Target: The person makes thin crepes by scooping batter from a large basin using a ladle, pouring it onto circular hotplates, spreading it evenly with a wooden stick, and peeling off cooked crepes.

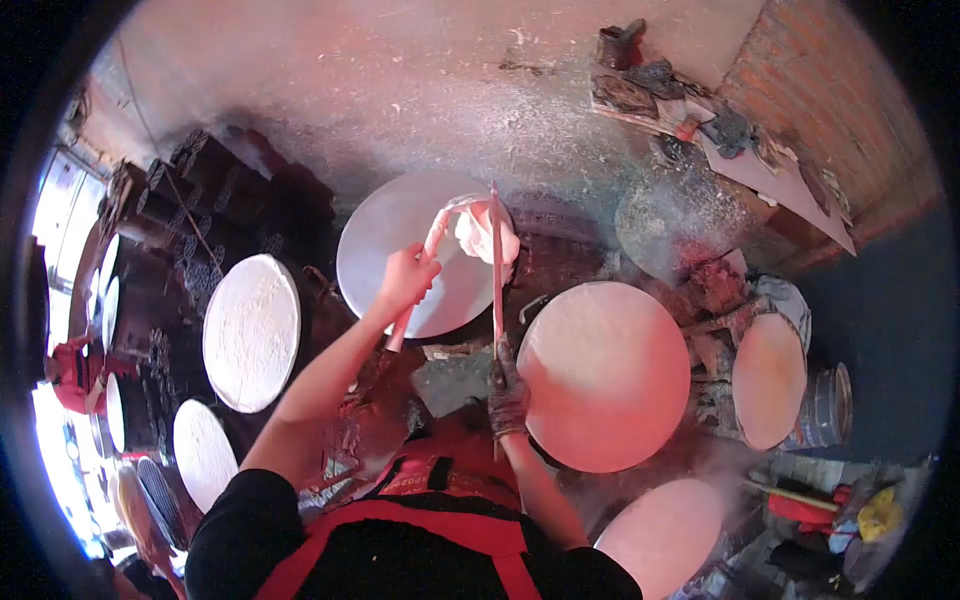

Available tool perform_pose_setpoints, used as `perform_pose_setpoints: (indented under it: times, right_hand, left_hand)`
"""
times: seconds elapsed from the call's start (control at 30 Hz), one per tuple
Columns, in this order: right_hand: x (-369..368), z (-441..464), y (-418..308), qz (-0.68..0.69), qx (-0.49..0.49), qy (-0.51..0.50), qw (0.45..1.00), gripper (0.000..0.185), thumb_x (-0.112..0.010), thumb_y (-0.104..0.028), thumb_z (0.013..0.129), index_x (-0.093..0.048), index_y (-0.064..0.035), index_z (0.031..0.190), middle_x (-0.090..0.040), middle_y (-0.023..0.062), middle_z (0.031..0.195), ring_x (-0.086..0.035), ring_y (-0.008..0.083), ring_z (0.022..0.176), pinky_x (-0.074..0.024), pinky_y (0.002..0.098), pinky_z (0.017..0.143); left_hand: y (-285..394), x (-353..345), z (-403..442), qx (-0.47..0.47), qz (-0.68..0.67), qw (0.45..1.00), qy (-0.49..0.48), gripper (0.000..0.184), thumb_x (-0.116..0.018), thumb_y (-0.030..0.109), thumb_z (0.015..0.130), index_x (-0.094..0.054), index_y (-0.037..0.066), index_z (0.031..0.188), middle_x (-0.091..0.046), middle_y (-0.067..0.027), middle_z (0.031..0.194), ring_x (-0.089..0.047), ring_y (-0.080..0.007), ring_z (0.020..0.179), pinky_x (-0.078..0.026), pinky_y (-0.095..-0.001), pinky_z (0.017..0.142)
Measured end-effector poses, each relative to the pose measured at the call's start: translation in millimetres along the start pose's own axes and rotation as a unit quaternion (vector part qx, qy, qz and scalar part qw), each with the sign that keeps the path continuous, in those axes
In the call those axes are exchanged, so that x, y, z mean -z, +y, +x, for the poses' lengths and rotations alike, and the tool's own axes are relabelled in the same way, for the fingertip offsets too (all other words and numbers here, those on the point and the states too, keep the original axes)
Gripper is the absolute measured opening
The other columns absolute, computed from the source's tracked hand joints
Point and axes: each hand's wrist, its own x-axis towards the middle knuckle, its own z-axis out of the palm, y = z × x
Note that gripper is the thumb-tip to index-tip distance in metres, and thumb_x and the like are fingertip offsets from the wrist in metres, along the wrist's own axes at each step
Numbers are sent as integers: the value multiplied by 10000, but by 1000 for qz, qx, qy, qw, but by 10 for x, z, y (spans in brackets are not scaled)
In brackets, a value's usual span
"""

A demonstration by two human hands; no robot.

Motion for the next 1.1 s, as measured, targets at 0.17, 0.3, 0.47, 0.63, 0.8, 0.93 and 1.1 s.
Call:
perform_pose_setpoints:
  times: [0.17,0.3,0.47,0.63,0.8,0.93,1.1]
  right_hand:
    - [-525,193,-121,-144,55,115,981,450,-485,-120,882,-407,-142,1325,-594,49,987,-548,159,840,-429,272,750]
    - [-1028,848,-36,-40,-34,118,992,455,-494,-138,883,-413,-236,1320,-519,-15,673,-476,116,489,-408,273,456]
    - [-1063,1006,-212,464,-283,-21,839,371,-449,-301,907,-454,-240,1272,-377,-49,473,-328,100,280,-294,262,273]
    - [-1232,109,-466,431,-181,108,878,407,-450,-241,917,-386,-291,1316,-437,-47,542,-390,80,343,-318,234,273]
    - [-1810,193,-265,468,-109,156,863,480,-407,-130,914,-289,-207,1372,-479,-37,670,-383,56,361,-325,205,294]
    - [-2161,905,-399,373,-124,187,900,440,-420,-71,908,-372,-131,1341,-592,26,1056,-508,74,538,-408,206,453]
    - [-2121,1296,-2,349,-164,42,922,365,-522,-211,884,-481,-225,1247,-478,-37,568,-374,74,352,-285,233,301]
  left_hand:
    - [-458,-386,609,-170,130,948,237,199,-576,97,694,-594,32,882,-587,-133,764,-592,-294,700,-468,-398,639]
    - [-322,-1,794,-153,112,960,206,152,-597,107,689,-625,81,836,-563,-129,808,-560,-316,788,-443,-403,718]
    - [-401,545,787,-201,45,964,169,157,-614,132,680,-635,71,823,-581,-148,773,-576,-309,765,-450,-391,683]
    - [-935,1167,294,-76,-1,992,99,260,-625,261,750,-604,13,826,-596,-102,620,-598,-195,556,-459,-325,539]
    - [-1257,1414,-512,3,-343,937,70,175,-530,182,886,-518,24,812,-529,-23,624,-452,-60,465,-338,-196,390]
    - [-1253,1606,-995,60,-451,889,55,135,-513,185,895,-424,84,894,-465,12,641,-408,-61,461,-299,-187,368]
    - [-1706,1856,-1144,205,-567,795,-69,98,-515,66,826,-430,94,785,-388,27,625,-331,-40,440,-246,-176,342]
